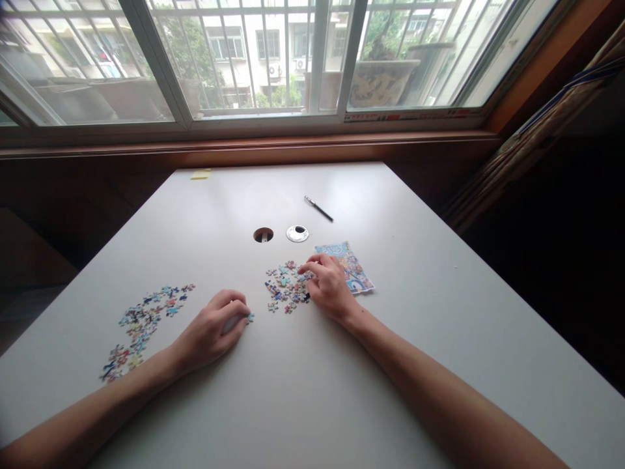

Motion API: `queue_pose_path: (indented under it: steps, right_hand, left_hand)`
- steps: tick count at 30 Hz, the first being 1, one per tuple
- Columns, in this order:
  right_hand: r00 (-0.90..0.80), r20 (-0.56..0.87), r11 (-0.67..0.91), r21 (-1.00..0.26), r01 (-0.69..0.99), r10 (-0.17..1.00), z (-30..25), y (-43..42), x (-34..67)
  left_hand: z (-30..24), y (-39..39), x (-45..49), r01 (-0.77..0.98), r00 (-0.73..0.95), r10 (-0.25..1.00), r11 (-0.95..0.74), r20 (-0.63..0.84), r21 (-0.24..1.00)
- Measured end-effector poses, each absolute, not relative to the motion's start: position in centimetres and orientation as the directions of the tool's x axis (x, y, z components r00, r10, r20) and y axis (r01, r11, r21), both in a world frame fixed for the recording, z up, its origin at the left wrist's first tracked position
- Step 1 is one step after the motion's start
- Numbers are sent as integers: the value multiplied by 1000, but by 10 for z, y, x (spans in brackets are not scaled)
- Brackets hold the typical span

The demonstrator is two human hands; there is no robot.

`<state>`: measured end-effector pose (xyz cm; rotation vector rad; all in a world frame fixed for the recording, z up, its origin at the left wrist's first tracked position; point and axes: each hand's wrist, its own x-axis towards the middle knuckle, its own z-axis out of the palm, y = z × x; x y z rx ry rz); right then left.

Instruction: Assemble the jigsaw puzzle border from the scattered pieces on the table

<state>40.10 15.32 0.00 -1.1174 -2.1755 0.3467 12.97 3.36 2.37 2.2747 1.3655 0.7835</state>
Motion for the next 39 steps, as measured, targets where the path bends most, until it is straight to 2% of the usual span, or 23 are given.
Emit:
queue_pose_path:
  steps: [14,39]
  right_hand:
    - [-421,426,585,-400,706,800,7,145,396]
    - [-440,443,618,-455,641,781,4,149,398]
  left_hand:
    - [24,33,130,685,372,886,-464,279,562]
    - [24,32,130,681,381,883,-469,274,563]
